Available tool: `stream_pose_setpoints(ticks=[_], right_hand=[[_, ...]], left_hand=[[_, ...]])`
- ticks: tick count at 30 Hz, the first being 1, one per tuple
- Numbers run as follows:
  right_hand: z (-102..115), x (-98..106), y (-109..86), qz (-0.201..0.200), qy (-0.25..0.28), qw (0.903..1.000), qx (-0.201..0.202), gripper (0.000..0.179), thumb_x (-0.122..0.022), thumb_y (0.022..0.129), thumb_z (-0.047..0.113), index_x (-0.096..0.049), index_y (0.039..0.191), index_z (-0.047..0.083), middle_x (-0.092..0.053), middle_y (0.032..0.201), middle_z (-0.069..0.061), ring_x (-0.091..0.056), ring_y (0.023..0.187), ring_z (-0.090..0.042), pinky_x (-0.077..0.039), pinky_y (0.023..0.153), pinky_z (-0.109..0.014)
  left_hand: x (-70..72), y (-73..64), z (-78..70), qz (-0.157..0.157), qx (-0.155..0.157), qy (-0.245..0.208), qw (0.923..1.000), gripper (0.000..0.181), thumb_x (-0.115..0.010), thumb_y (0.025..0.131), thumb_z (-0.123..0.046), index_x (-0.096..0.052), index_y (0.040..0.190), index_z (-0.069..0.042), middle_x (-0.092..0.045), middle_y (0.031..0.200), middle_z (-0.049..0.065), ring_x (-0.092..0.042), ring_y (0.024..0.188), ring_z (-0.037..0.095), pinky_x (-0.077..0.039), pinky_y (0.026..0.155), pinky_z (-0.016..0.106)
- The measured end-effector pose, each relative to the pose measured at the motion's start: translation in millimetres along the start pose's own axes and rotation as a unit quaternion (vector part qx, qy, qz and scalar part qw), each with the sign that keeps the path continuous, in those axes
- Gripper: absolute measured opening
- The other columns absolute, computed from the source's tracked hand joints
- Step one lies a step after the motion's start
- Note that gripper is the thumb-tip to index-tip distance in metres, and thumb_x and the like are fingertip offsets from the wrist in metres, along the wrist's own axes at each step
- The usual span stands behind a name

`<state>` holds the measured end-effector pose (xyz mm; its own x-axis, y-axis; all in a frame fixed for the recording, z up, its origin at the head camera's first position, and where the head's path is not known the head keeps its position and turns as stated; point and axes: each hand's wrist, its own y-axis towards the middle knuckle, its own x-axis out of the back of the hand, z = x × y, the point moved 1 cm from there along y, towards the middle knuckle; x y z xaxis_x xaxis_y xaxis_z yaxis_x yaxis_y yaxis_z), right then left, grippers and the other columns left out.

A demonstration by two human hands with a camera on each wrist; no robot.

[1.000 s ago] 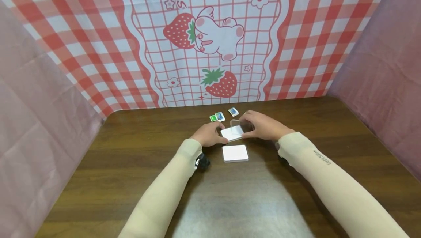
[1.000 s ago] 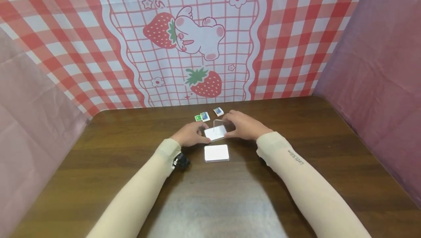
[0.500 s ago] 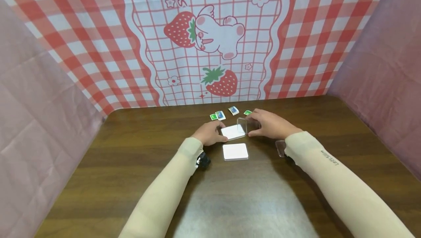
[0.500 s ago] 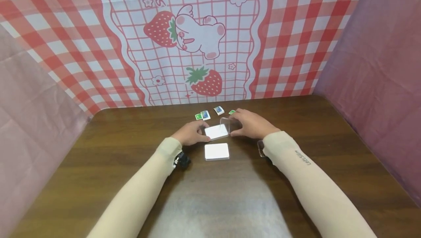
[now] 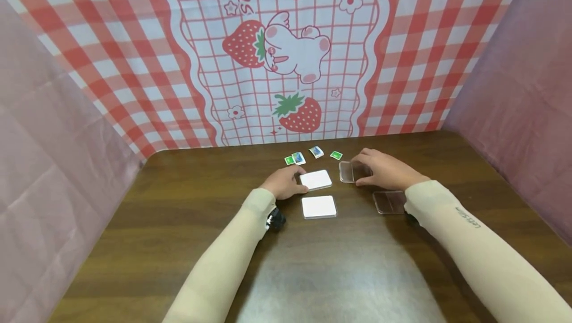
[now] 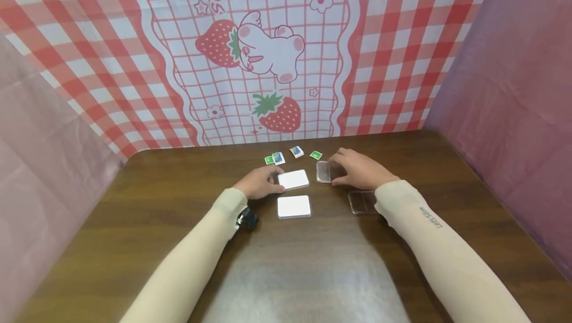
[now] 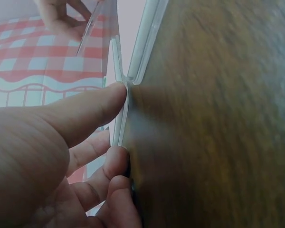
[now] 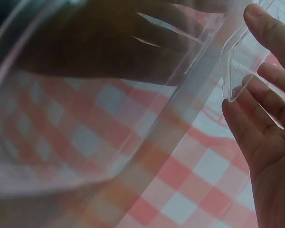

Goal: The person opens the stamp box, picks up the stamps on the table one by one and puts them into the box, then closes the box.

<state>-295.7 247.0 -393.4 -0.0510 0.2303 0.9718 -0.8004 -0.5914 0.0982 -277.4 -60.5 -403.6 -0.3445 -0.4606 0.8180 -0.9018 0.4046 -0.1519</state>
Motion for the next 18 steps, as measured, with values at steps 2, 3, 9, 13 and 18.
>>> stream_pose_setpoints(ticks=[2, 3, 9, 13, 18], right_hand=[[-5.5, 1.0, -5.5, 0.001, -0.004, 1.0000, -0.003, 0.058, -0.088, 0.084, 0.031, -0.066, 0.131, 0.005, -0.063, 0.119, -0.008, -0.060, 0.105, -0.023, -0.052, 0.089, -0.045], [-8.0, 2.0, -8.2, 0.001, -0.006, 1.0000, -0.006, 0.057, -0.088, 0.084, 0.031, -0.066, 0.131, 0.005, -0.063, 0.120, -0.008, -0.060, 0.106, -0.023, -0.053, 0.089, -0.045], [-21.8, 4.9, -22.8, 0.004, -0.011, 0.9999, -0.008, 0.055, -0.087, 0.085, 0.025, -0.065, 0.131, 0.004, -0.062, 0.122, -0.010, -0.059, 0.109, -0.026, -0.053, 0.090, -0.047], [-28.0, 7.2, -30.5, 0.008, -0.011, 0.9999, -0.005, 0.054, -0.087, 0.085, 0.022, -0.064, 0.131, 0.003, -0.062, 0.120, -0.011, -0.059, 0.106, -0.026, -0.052, 0.087, -0.046], [-33.3, 10.6, -38.3, 0.007, -0.027, 0.9996, -0.011, 0.054, -0.088, 0.085, 0.022, -0.065, 0.130, 0.002, -0.062, 0.118, -0.011, -0.059, 0.102, -0.025, -0.052, 0.085, -0.045]], left_hand=[[-0.9, 0.2, -0.3, 0.001, -0.001, 0.003, 1.0000, 0.047, -0.073, 0.098, -0.034, -0.059, 0.139, -0.016, -0.066, 0.105, 0.003, -0.060, 0.094, 0.019, -0.049, 0.092, 0.041], [-0.9, 0.4, -0.6, 0.002, -0.002, 0.004, 1.0000, 0.047, -0.073, 0.098, -0.034, -0.059, 0.139, -0.016, -0.066, 0.105, 0.003, -0.060, 0.094, 0.019, -0.049, 0.092, 0.041], [-0.5, 1.5, -1.4, 0.008, -0.006, 0.014, 0.9999, 0.050, -0.071, 0.099, -0.034, -0.056, 0.143, -0.016, -0.067, 0.126, 0.008, -0.062, 0.114, 0.025, -0.046, 0.106, 0.044], [0.8, 1.9, -1.8, 0.013, -0.004, 0.022, 0.9997, 0.051, -0.069, 0.100, -0.034, -0.054, 0.146, -0.017, -0.067, 0.127, 0.008, -0.061, 0.118, 0.026, -0.043, 0.109, 0.045], [1.4, 2.5, -2.2, 0.022, -0.002, 0.024, 0.9995, 0.053, -0.068, 0.101, -0.035, -0.052, 0.148, -0.017, -0.067, 0.121, 0.008, -0.062, 0.115, 0.025, -0.044, 0.108, 0.045]])
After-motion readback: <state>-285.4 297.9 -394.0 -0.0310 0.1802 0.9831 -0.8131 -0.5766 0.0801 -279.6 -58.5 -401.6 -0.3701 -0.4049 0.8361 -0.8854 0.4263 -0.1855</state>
